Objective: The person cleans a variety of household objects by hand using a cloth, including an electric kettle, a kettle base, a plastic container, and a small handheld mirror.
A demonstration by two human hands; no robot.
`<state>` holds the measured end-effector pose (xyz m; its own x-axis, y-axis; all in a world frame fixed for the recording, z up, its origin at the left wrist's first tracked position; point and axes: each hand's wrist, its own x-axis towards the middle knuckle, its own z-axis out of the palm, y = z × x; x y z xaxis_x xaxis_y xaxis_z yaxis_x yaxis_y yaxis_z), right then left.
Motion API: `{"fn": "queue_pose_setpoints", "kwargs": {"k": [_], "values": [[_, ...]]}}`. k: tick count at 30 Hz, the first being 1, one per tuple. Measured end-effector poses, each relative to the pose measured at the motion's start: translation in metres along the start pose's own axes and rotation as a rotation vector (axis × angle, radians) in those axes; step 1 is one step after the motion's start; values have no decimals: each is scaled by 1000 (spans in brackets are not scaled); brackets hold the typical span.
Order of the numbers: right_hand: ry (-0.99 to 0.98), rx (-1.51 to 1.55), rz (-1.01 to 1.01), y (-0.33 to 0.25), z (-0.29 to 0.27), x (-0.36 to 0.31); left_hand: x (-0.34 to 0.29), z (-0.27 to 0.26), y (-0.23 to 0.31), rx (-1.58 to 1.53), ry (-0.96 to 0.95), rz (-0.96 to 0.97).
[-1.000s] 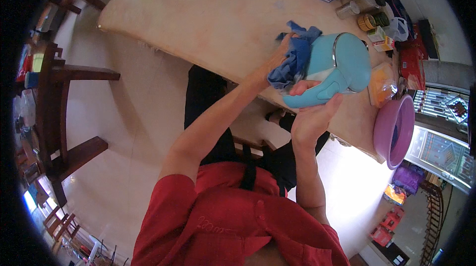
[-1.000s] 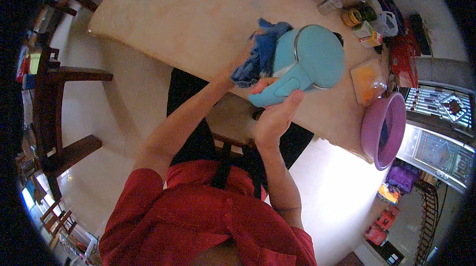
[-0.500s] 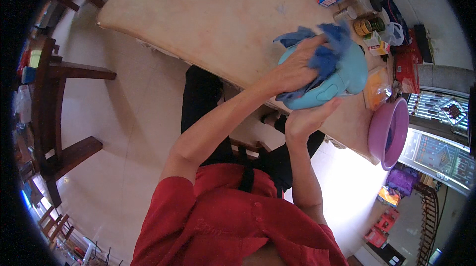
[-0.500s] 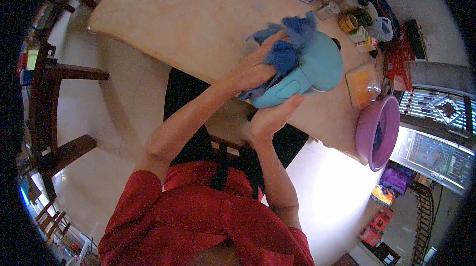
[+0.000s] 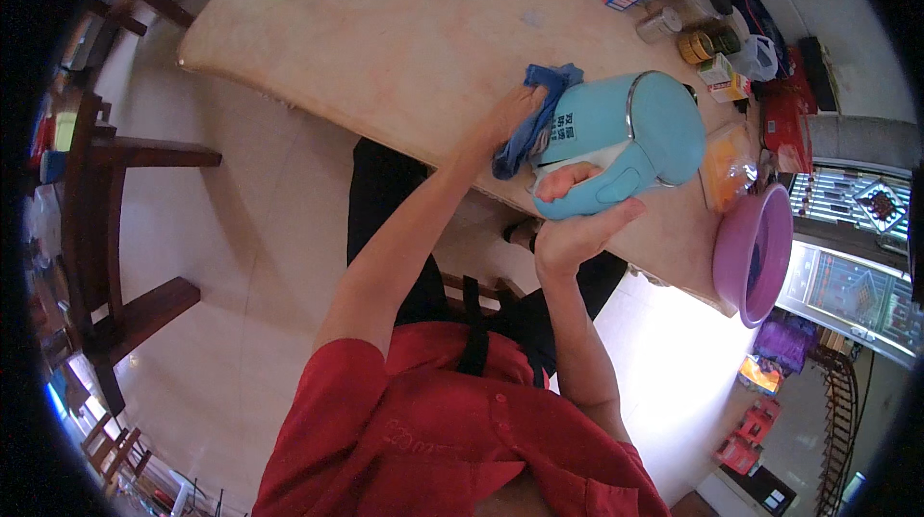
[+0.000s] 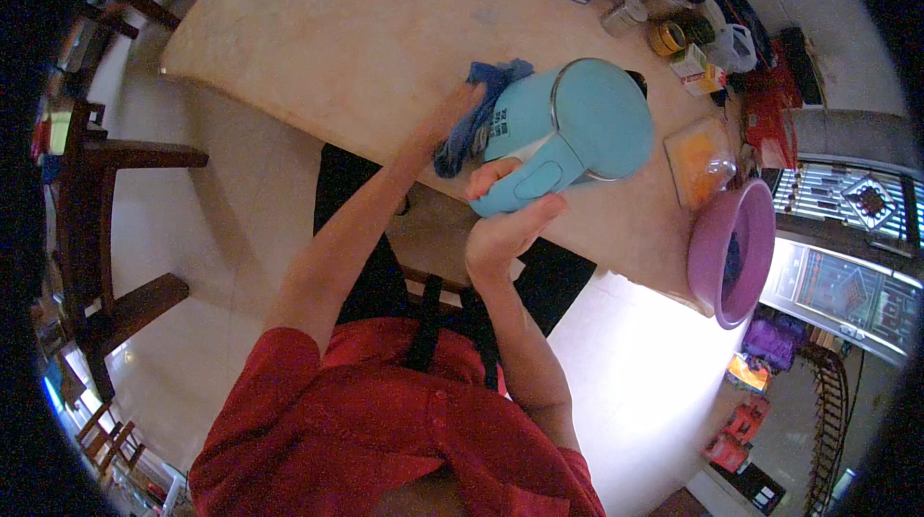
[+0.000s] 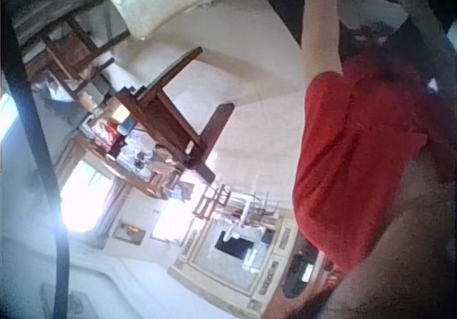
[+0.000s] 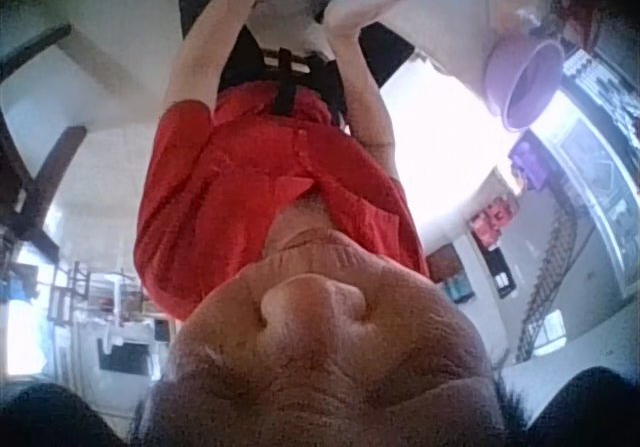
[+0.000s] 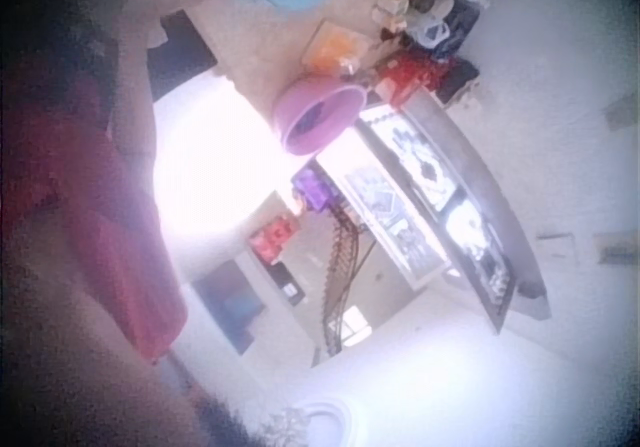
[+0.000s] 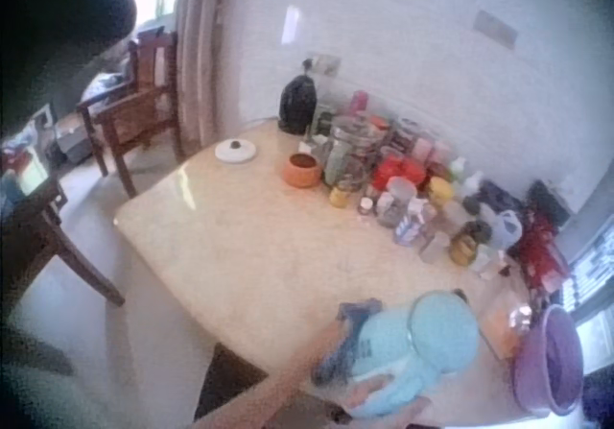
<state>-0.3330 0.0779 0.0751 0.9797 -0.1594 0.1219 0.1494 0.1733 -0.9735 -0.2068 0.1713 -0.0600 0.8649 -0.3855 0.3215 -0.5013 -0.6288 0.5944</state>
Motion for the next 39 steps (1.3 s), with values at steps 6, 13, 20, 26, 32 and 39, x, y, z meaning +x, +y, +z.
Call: {"fn": "queue_pose_setpoints", "kwargs": {"k": [6, 13, 20, 26, 32, 39], "values": [[127, 127, 47, 2, -7, 7, -6, -74, 154, -637, 656, -510], [135, 73, 63, 3, -8, 3, 56, -75, 104, -532, 175, -92], [108, 119, 35, 5, -6, 4, 47, -18, 50, -1088, 107, -530], [57, 61, 12, 5, -10, 8, 0, -25, 69, -1054, 185, -663], [33, 81, -35, 9, -9, 6, -18, -59, 108, -1022, 180, -633], [162, 115, -19, 14, -7, 6, 40, -91, 123, -824, 177, -25]]}}
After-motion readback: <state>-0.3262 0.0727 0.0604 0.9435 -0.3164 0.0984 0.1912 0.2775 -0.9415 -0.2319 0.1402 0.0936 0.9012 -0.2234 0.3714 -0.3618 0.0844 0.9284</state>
